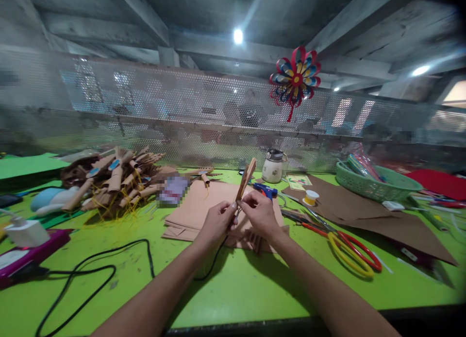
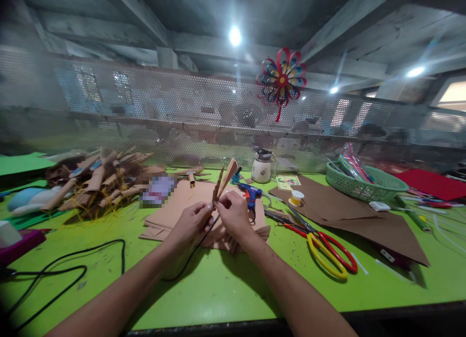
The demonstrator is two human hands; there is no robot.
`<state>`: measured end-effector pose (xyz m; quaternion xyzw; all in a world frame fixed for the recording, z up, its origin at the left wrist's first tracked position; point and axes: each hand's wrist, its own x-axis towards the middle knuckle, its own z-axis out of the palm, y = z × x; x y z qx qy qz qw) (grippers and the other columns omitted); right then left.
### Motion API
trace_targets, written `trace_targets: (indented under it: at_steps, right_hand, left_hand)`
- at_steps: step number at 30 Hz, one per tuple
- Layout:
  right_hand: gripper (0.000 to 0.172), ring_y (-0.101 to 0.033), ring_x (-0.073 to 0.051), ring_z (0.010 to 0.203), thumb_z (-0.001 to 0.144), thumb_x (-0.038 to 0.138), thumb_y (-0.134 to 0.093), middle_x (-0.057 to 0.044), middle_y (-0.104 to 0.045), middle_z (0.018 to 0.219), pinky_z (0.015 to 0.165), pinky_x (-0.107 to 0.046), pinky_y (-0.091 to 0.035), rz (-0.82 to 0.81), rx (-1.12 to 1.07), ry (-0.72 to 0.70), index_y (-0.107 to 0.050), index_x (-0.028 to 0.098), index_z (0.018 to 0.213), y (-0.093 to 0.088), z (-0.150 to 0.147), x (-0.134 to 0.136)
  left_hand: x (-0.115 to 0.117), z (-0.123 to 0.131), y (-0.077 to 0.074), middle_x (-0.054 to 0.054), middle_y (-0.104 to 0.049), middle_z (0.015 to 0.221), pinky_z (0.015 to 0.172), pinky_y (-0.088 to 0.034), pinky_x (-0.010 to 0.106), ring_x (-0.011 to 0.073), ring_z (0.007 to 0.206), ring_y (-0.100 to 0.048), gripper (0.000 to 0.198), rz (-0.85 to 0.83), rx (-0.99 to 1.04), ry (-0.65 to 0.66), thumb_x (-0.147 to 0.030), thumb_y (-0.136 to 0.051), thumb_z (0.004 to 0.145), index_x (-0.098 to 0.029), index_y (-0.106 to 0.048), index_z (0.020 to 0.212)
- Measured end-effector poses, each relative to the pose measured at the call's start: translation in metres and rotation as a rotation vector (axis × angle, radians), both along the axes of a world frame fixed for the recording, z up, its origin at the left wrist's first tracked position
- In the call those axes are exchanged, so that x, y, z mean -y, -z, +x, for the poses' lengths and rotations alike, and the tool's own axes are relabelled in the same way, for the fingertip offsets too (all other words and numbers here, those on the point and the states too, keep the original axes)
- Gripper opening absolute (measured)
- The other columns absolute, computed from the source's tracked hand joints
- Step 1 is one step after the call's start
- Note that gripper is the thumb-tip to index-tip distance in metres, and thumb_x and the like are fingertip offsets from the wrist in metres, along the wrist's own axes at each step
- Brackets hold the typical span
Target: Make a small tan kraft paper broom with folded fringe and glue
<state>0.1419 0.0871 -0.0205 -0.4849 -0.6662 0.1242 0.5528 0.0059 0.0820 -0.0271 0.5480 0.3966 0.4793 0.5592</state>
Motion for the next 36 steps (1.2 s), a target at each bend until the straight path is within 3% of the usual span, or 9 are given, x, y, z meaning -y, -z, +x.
trace_targets:
  at_steps: [5,15,25,36]
  right_hand:
    - [0.013,-0.048,-0.013,0.057,0.072,0.025,-0.06,0.001,-0.055,0.061,0.054,-0.024,-0.039,-0.008,-0.013,-0.001,-0.057,0.019,0.062,-0.001,-0.001,0.0]
    - [0.012,-0.048,-0.013,0.059,0.072,0.021,-0.059,0.0,-0.055,0.062,0.055,-0.025,-0.039,0.001,-0.013,0.018,-0.056,0.018,0.061,-0.006,-0.003,0.004]
    - [0.012,-0.049,-0.013,0.059,0.072,0.022,-0.059,0.0,-0.056,0.062,0.056,-0.025,-0.04,0.004,-0.055,0.008,-0.056,0.018,0.061,-0.002,-0.004,0.003]
    - [0.018,-0.047,-0.012,0.058,0.075,0.031,-0.061,0.001,-0.052,0.062,0.055,-0.024,-0.039,0.051,-0.224,-0.022,-0.056,0.017,0.065,-0.012,0.005,0.006]
  left_hand:
    - [-0.001,0.001,0.003,-0.003,-0.053,0.053,0.038,-0.029,0.016,0.0061,0.041,-0.043,0.035,-0.021,0.066,0.031,-0.049,-0.061,0.072,-0.015,-0.053,0.074]
    - [0.004,-0.001,-0.004,-0.001,-0.056,0.056,0.039,-0.032,0.017,0.0073,0.044,-0.047,0.034,-0.027,0.08,0.063,-0.048,-0.057,0.075,-0.015,-0.052,0.073]
    - [0.001,0.0,-0.002,-0.003,-0.053,0.053,0.037,-0.029,0.015,0.0053,0.04,-0.042,0.034,-0.054,0.099,0.059,-0.048,-0.062,0.071,-0.015,-0.052,0.074]
    - [0.005,-0.004,-0.01,-0.003,-0.051,0.054,0.036,-0.027,0.013,0.0038,0.039,-0.039,0.03,-0.076,0.115,0.083,-0.043,-0.06,0.074,-0.015,-0.052,0.076]
